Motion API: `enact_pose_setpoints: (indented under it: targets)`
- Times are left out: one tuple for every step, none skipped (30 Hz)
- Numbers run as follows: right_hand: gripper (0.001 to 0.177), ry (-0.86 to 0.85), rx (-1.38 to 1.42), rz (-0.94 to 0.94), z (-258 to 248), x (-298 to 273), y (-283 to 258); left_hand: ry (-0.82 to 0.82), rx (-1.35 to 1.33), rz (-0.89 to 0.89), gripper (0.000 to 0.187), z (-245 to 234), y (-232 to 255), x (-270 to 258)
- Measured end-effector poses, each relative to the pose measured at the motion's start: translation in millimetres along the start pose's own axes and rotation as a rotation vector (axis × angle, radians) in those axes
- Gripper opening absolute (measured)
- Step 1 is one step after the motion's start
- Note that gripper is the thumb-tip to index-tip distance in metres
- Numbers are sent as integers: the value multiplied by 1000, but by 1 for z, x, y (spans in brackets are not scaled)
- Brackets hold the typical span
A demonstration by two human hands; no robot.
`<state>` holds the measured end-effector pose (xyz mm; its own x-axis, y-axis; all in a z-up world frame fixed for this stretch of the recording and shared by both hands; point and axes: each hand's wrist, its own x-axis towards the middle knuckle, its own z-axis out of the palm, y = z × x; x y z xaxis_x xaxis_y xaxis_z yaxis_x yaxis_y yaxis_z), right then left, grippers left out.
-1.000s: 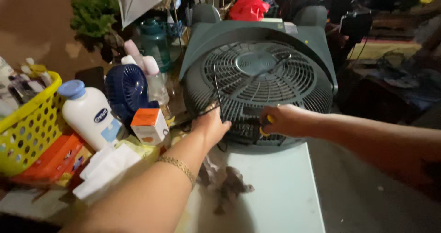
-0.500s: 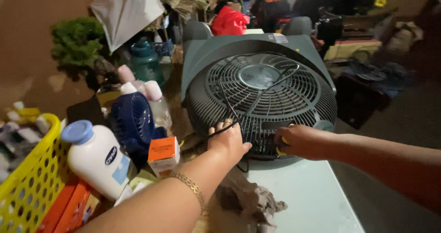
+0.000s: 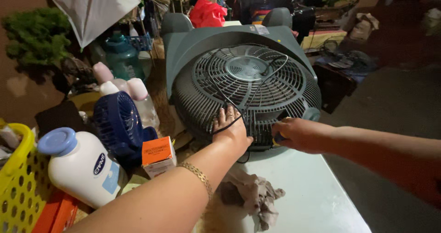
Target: The person uses a screwdriver to loosen screws on the front grill of a grey table fan. They then remove the grill, rotate the fan to inspect the blades, and reattach the grill, tightening the screws to secure it.
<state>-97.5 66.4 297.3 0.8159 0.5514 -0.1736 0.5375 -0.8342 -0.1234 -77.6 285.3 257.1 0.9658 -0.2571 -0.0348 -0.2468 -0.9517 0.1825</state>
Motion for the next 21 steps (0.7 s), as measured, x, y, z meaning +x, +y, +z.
enact_pose_setpoints:
  targets:
    - [29, -19, 5, 21, -2, 0, -2, -10, -4, -4, 110, -2, 0, -1]
    - [30, -36, 10, 42, -5, -1, -4, -21, -6, -7, 110, -4, 0, -2]
    - [30, -59, 13, 65, -7, -2, -6, -31, -8, -10, 110, -5, 0, -2]
    - [31, -82, 15, 84, -10, -2, -8, -32, 1, -7, 110, -5, 1, -2]
    - [31, -105, 18, 102, -12, -4, -11, -32, 11, -4, 111, -5, 1, -1]
    - [31, -104, 9, 89, -13, -4, -13, -31, 21, -3, 111, -4, 1, -1]
    - [31, -103, 1, 76, -14, -3, -15, -23, 24, 2, 111, -2, 1, -1]
    - [31, -102, -7, 64, -14, -2, -16, -15, 27, 8, 111, -1, 0, 0]
    - [33, -128, -38, 67, -14, -3, -16, -7, 30, 13, 112, 1, 0, 0]
    - [35, -154, -69, 70, -14, -3, -17, -12, 30, 13, 112, 2, 0, 2]
    - [37, -180, -101, 72, -13, -3, -16, -17, 31, 12, 113, 2, 0, 3]
    - [39, -140, -87, 16, -12, -4, -15, -22, 31, 11, 114, 2, 0, 4]
    - [41, -99, -72, -40, -11, -5, -13, -33, 33, 11, 114, 2, 0, 5]
    - [43, -59, -57, -97, -9, -6, -12, -45, 35, 9, 114, 2, 0, 6]
    - [42, -56, -54, -95, -9, -7, -10, -56, 37, 8, 114, 1, 0, 6]
    - [40, -54, -51, -93, -9, -8, -9, -53, 34, 10, 114, 1, 0, 6]
    - [39, -52, -49, -91, -10, -9, -8, -49, 31, 11, 114, 1, 0, 5]
    - [39, -80, -56, -68, -10, -8, -9, -45, 27, 13, 114, 1, 0, 5]
    - [38, -109, -64, -44, -11, -8, -10, -52, 32, 15, 114, 0, 0, 5]
    - [37, -137, -71, -20, -13, -7, -10, -58, 37, 18, 114, 0, 0, 5]
    - [39, -144, -79, -62, -15, -5, -10, -64, 42, 21, 114, -1, 0, 5]
